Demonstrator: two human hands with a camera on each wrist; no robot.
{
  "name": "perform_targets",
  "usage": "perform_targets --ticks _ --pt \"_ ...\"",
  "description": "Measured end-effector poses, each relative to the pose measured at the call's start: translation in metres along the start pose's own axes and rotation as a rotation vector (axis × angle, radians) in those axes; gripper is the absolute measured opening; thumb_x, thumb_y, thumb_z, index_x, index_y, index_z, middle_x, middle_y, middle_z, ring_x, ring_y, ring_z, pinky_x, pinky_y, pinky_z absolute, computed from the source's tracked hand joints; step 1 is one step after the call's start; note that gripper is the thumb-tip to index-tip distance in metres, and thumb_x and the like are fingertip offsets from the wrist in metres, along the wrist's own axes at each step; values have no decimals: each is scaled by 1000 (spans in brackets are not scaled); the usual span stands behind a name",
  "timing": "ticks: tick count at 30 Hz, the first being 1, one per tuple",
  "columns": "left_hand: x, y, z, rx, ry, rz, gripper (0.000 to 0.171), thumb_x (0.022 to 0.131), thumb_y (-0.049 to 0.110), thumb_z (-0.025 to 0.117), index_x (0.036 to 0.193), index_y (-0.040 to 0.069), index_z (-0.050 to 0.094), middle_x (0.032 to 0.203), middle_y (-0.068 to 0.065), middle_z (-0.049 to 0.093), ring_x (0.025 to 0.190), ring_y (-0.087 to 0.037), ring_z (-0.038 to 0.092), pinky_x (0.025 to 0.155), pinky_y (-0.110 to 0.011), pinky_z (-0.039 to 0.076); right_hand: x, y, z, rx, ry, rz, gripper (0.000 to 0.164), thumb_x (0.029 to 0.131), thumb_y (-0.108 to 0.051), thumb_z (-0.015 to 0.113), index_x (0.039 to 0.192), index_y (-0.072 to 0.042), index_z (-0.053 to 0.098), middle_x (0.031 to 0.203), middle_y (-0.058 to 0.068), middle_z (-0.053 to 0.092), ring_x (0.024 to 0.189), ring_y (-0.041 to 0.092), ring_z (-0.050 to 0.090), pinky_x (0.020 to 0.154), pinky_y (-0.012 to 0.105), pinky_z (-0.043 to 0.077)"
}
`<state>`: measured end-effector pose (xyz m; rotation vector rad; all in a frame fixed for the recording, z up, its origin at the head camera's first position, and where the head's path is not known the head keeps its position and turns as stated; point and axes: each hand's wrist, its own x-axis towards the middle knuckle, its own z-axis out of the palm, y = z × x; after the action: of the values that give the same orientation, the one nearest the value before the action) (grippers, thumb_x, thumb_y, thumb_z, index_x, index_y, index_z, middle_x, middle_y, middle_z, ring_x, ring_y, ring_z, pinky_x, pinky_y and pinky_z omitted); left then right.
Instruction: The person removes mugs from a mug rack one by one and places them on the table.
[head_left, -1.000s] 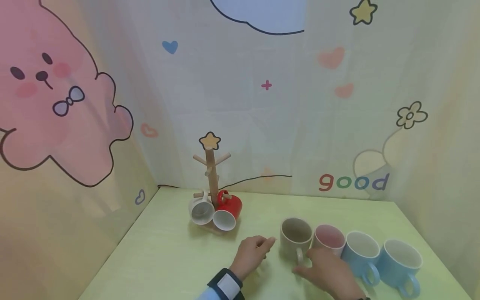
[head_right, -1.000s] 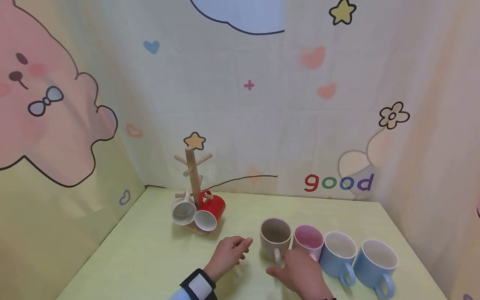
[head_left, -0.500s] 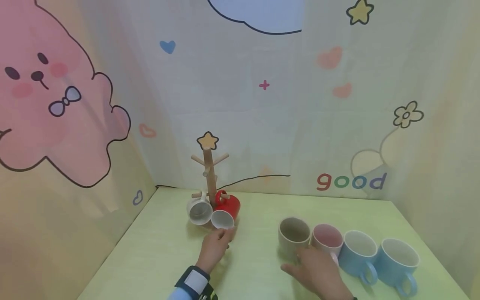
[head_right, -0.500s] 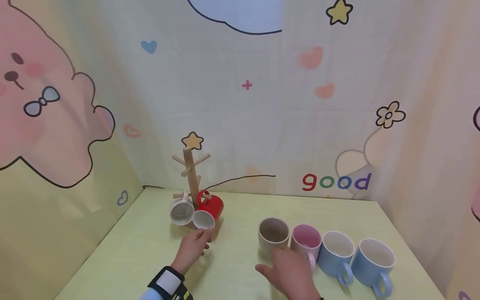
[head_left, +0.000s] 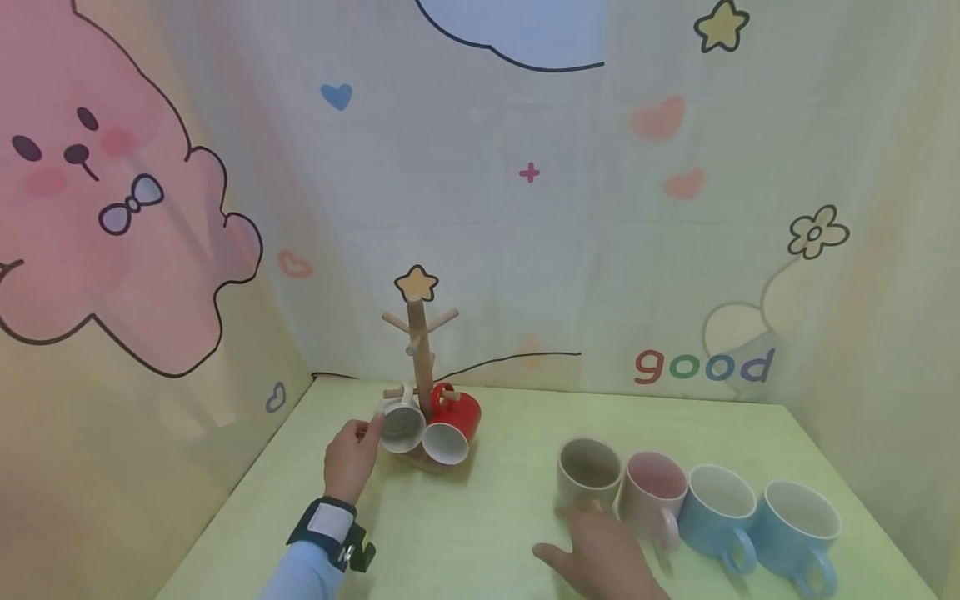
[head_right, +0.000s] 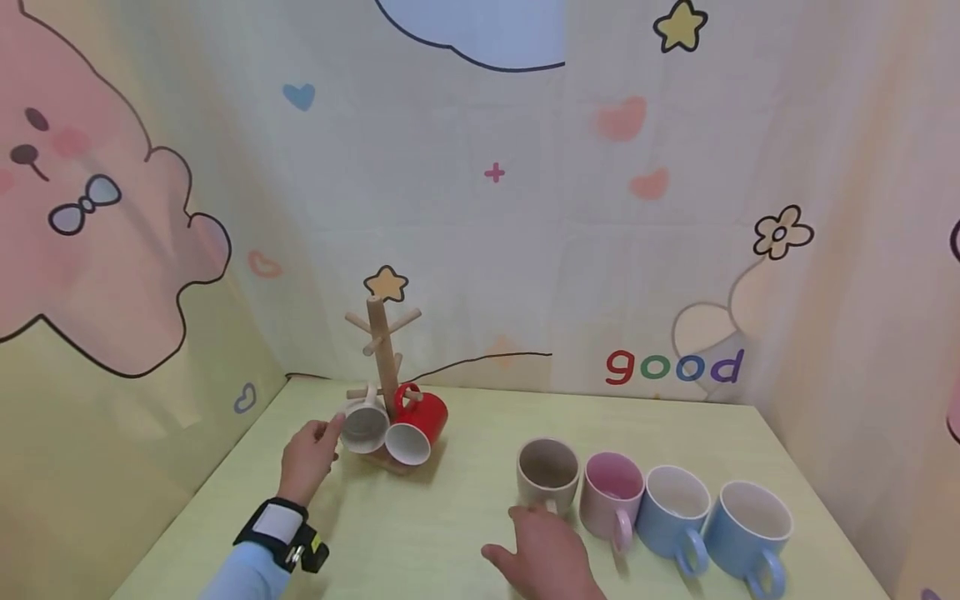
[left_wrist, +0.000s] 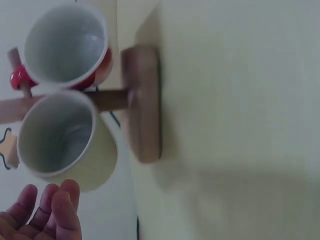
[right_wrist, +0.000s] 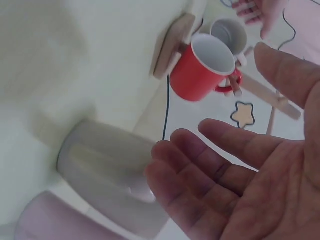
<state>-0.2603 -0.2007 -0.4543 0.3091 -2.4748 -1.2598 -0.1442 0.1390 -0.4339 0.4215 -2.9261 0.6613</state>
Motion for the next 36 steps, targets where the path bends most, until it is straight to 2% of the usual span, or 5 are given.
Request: perform_targets --ticks 6,14,20,25,36 --pt "31 15 -11 125 -31 74 54 99 43 56 126 -4 55 108 -23 63 93 -35 60 75 -47 49 5 -4 16 16 -36 -63 58 80 -44 78 116 0 66 108 16 67 96 35 65 82 53 52" --pt "50 30 -13 364 -138 196 55 98 38 60 132 -4 53 126 -27 58 110 -40 59 90 -54 50 9 -11 25 8 -50 -98 56 82 -43 77 115 0 66 103 15 66 93 33 64 82 50 52" --pt "63 37 -15 506 -228 311 42 98 33 61 121 -2 61 105 -19 62 90 -31 61 80 -47 55 12 -13 29 12 -28 -111 54 81 -42 76 114 0 67 100 12 65 90 31 63 80 47 52" --pt "67 44 -15 623 -278 348 31 100 29 57 105 0 66 87 -11 56 75 -24 55 66 -37 52 12 -14 31 21 -36 -112 53 81 -41 76 113 0 67 99 12 65 89 32 64 79 48 52" --pt "64 49 -10 736 -250 393 33 102 30 55 97 0 66 81 -10 62 70 -22 58 65 -39 57 12 -13 32 22 -52 -89 52 81 -40 77 114 0 67 102 14 65 91 34 64 81 49 52"
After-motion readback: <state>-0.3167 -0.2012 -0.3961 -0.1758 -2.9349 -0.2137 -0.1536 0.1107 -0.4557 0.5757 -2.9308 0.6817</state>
